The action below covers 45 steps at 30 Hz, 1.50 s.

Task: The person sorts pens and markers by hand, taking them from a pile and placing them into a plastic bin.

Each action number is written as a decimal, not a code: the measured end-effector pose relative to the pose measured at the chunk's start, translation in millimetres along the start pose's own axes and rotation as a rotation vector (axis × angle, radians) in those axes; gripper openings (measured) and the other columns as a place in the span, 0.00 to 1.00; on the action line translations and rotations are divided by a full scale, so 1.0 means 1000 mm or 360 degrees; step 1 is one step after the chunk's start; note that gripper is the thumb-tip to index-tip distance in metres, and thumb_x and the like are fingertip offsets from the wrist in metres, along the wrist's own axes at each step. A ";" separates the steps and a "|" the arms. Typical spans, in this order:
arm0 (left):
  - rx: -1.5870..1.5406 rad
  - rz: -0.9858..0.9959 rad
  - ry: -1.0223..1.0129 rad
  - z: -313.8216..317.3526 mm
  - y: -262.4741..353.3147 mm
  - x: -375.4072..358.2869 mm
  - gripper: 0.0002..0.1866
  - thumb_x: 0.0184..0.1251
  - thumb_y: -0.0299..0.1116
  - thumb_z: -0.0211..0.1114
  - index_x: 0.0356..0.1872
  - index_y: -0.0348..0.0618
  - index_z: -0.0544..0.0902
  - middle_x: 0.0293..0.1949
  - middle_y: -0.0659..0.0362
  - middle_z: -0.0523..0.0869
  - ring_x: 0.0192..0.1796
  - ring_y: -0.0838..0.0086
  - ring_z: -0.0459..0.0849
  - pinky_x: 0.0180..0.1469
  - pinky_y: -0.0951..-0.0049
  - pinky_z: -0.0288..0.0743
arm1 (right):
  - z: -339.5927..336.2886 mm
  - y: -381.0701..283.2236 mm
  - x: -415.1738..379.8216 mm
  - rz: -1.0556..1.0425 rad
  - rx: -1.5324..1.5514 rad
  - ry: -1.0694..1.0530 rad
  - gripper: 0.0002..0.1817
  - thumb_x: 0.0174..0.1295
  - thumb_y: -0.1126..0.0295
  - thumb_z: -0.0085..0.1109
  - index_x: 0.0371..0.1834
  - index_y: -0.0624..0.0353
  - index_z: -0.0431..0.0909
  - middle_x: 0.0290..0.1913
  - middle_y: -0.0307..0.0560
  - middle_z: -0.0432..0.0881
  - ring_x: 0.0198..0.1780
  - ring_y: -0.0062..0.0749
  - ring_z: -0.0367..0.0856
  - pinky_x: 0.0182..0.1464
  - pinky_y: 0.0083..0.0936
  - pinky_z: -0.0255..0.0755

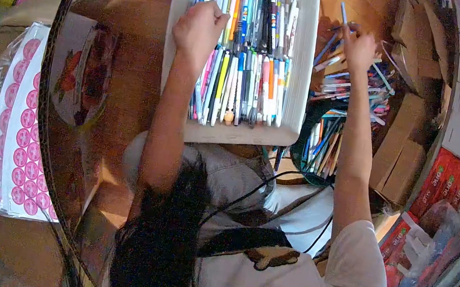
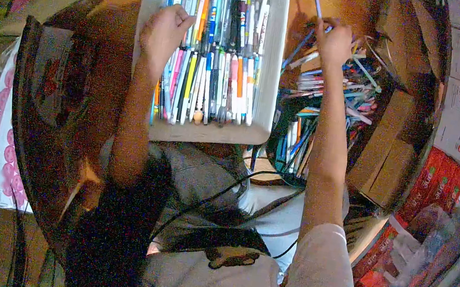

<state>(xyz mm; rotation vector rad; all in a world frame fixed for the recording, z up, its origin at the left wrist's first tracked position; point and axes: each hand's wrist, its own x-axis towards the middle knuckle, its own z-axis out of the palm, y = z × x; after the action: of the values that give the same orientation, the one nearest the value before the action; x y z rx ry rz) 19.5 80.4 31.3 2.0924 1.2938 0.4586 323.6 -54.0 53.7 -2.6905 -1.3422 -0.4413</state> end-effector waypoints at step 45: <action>0.0136 0.0403 0.0047 0.005 0.007 -0.005 0.17 0.48 0.36 0.67 0.43 0.54 0.79 0.35 0.54 0.78 0.42 0.59 0.77 0.43 0.61 0.68 | -0.029 -0.137 -0.035 0.0162 0.1230 -0.0147 0.13 0.50 0.62 0.62 0.26 0.64 0.80 0.24 0.54 0.80 0.28 0.43 0.80 0.32 0.31 0.72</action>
<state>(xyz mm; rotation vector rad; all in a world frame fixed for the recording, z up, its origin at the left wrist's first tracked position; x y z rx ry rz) 24.5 72.3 32.4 2.3423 1.0850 0.5527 188.4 -4.4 66.1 -2.1214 -1.0804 0.1911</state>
